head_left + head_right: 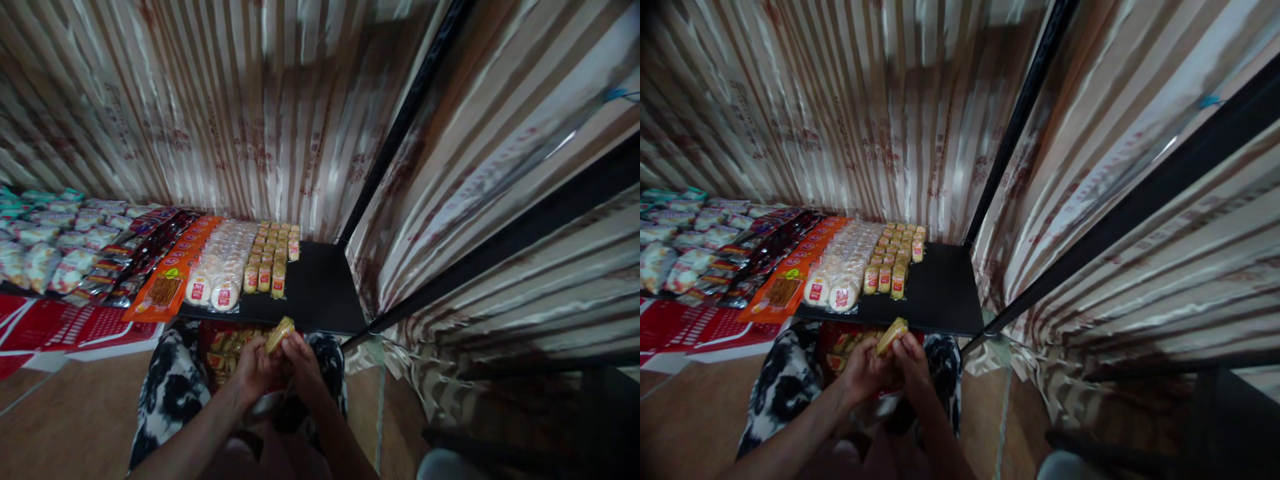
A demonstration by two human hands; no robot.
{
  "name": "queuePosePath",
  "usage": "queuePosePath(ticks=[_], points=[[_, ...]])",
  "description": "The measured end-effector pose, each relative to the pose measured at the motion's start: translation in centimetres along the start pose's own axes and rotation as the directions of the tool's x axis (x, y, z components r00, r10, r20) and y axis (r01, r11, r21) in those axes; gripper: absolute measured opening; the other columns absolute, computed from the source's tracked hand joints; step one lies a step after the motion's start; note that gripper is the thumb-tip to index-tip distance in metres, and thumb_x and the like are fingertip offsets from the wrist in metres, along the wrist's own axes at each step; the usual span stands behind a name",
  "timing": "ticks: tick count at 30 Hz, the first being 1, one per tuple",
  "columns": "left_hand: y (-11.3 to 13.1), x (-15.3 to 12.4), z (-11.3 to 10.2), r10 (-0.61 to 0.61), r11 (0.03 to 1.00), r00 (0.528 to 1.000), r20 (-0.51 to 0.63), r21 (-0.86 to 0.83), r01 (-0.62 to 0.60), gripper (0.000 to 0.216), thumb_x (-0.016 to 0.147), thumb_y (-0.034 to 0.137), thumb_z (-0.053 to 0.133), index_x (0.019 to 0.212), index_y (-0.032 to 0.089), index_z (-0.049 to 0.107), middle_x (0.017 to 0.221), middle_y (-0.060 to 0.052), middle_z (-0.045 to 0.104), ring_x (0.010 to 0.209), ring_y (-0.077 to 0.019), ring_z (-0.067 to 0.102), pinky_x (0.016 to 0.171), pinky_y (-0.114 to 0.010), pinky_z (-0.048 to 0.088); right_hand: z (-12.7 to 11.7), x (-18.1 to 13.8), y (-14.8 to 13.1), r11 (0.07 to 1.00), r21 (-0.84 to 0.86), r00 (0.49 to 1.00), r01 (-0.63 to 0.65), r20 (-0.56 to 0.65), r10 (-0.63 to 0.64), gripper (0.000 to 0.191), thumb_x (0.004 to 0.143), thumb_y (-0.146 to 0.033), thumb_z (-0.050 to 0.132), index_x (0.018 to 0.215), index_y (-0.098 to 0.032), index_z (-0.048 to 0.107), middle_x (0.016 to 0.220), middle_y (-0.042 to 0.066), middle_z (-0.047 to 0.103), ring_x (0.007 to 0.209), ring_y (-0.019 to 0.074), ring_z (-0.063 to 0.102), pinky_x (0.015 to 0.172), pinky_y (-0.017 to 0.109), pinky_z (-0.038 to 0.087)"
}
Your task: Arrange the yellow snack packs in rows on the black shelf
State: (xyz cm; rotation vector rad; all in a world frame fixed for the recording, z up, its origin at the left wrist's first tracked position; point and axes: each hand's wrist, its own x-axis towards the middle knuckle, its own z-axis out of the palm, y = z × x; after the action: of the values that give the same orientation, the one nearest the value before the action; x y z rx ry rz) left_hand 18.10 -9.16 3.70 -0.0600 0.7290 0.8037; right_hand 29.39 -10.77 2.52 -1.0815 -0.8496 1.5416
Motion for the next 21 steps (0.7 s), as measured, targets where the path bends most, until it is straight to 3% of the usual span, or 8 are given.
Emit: queuePosePath(ticks=[3,5,7,9,12,14,21], points=[[-0.3,0.7,0.3,-0.027,0.997,0.999,-0.021,0.065,0.028,0.02,0.079,0.024,0.045,0.08,0.009,0.059,0.056,-0.004,0.062,0.044,-0.0083,0.054,0.044,-0.017,0.04,-0.6,0.5,-0.1,0.998,0.057,0.998,0.023,-0.053,-0.02,0.041,0.07,-0.047,0.065,0.097,-0.018,0.059,0.095,0.006,0.067,0.086,0.0212,0.063,0.074,0.03,0.051],[-0.5,1.2,0.3,-0.014,0.992,0.994,-0.106,0.127,0.027,0.021,0.081,0.026,0.046,0.078,0.01,0.059,0.059,-0.004,0.063,0.045,-0.0089,0.055,0.045,-0.018,0.04,-1.2,1.1,-0.6,0.997,0.066,0.994,0.05,-0.097,-0.043,0.039,0.07,-0.045,0.065,0.098,-0.018,0.058,0.094,0.006,0.067,0.083,0.0198,0.063,0.073,0.029,0.051],[-0.7,1.4,0.4,0.054,0.978,0.977,-0.205,0.209,-0.01,0.018,0.08,0.025,0.047,0.078,0.011,0.058,0.063,-0.004,0.064,0.048,-0.0094,0.056,0.048,-0.019,0.041,-2.0,1.8,-1.2,0.996,0.022,0.98,0.089,-0.178,-0.084,0.037,0.07,-0.043,0.066,0.097,-0.018,0.058,0.091,0.005,0.068,0.081,0.0185,0.064,0.072,0.029,0.051],[-0.8,1.5,0.6,0.189,0.946,0.954,-0.232,0.304,-0.113,0.014,0.077,0.023,0.052,0.082,0.012,0.059,0.069,-0.003,0.065,0.053,-0.0094,0.058,0.052,-0.02,0.042,-2.8,2.4,-1.8,0.99,-0.054,0.954,0.127,-0.265,-0.137,0.037,0.067,-0.041,0.067,0.095,-0.018,0.059,0.088,0.005,0.068,0.079,0.018,0.064,0.071,0.028,0.051],[-1.0,1.3,1.3,0.377,0.864,0.921,-0.1,0.396,-0.31,0.024,0.066,0.023,0.061,0.089,0.015,0.062,0.082,-0.003,0.066,0.065,-0.0114,0.062,0.061,-0.022,0.044,-3.6,3.2,-2.3,0.979,-0.127,0.937,0.158,-0.294,-0.189,0.036,0.067,-0.039,0.067,0.095,-0.018,0.059,0.086,0.005,0.069,0.079,0.0183,0.064,0.069,0.029,0.052],[-1.1,1.4,1.9,0.415,0.833,0.91,-0.012,0.407,-0.375,0.028,0.061,0.025,0.065,0.087,0.014,0.064,0.084,-0.004,0.067,0.071,-0.014,0.062,0.065,-0.024,0.046,-4.0,3.6,-2.3,0.975,-0.151,0.938,0.16,-0.283,-0.198,0.036,0.069,-0.037,0.066,0.098,-0.018,0.058,0.089,0.006,0.069,0.081,0.0185,0.065,0.069,0.029,0.052],[-0.9,3.3,3.7,0.418,0.847,0.909,0.009,0.358,-0.393,0.032,0.056,0.029,0.067,0.083,0.011,0.067,0.083,-0.008,0.068,0.078,-0.0178,0.062,0.071,-0.026,0.047,-5.6,4.7,-1.6,0.967,-0.214,0.955,0.135,-0.233,-0.185,0.047,0.07,-0.035,0.064,0.113,-0.02,0.056,0.1,0.007,0.068,0.09,0.021,0.064,0.078,0.033,0.052]])
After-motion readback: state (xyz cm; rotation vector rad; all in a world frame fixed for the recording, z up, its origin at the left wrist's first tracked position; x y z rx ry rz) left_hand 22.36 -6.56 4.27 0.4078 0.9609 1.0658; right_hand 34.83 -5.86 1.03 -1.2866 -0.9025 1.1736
